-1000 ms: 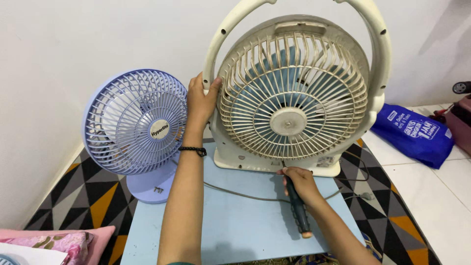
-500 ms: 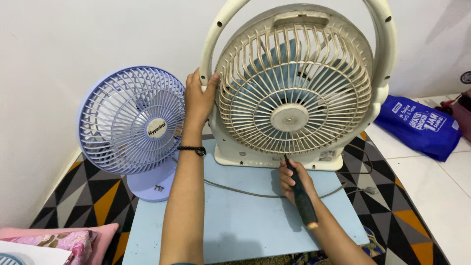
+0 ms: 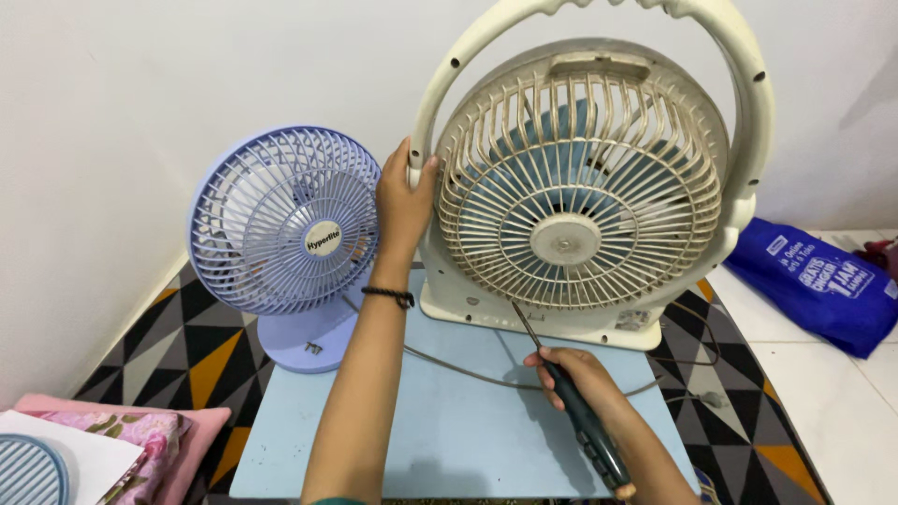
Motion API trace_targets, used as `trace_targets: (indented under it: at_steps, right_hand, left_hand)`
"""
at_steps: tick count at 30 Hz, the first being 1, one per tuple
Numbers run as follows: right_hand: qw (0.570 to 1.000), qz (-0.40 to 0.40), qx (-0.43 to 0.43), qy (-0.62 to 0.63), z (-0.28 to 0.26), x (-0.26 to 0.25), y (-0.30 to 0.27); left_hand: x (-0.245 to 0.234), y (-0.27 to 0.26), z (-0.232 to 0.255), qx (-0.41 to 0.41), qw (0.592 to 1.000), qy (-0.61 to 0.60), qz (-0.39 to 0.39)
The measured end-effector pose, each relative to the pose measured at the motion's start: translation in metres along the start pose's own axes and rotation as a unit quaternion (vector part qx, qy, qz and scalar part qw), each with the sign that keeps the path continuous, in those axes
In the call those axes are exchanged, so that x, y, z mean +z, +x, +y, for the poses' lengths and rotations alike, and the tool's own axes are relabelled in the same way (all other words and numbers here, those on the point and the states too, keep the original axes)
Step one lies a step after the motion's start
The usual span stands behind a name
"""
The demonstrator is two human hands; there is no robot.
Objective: The person assembles a white table fan by securing the central hub with a screwdriver, attaching the front grille, and fastening the base screws. The person uses a screwdriver to tighten the hub and base screws, then aligns and snaps the grille into place.
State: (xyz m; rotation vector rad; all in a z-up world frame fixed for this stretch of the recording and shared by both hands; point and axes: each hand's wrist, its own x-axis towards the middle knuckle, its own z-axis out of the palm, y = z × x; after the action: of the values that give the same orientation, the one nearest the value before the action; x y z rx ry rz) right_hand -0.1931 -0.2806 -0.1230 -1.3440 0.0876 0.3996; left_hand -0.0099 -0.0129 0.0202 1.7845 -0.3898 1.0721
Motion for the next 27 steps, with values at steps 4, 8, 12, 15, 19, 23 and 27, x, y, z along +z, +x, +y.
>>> trace_targets:
  at_steps: [4,8,12,15,19,23,27]
  right_hand:
    - [1.0,0.008,0.014,-0.016,0.009,0.001,0.003]
    - [0.999,-0.003,0.007,-0.047,0.012,0.008,0.007]
    - [0.996,-0.014,0.035,-0.085,0.012,0.025,0.009]
    - [0.991,-0.044,0.054,-0.114,0.009,0.044,0.02]
    - [0.986,-0.075,0.059,-0.137,0.012,0.074,0.036]
    - [0.977,-0.108,0.065,-0.174,0.014,0.108,0.058]
    - [0.973,-0.117,0.069,-0.184,0.023,0.133,0.078]
  left_hand:
    - [-0.017,-0.023,0.029,0.03,0.999,0.016,0.031]
    - [-0.06,-0.071,0.063,0.019,0.999,-0.032,0.005]
    - [-0.125,-0.117,0.071,-0.085,0.989,-0.121,-0.015]
    - [-0.18,-0.147,0.056,-0.156,0.984,-0.069,0.051]
    - [-0.239,-0.178,0.018,-0.224,0.96,-0.067,0.152]
    - [-0.261,-0.191,-0.014,-0.29,0.945,-0.02,0.147]
    - [-0.257,-0.195,-0.028,-0.228,0.959,0.163,0.046]
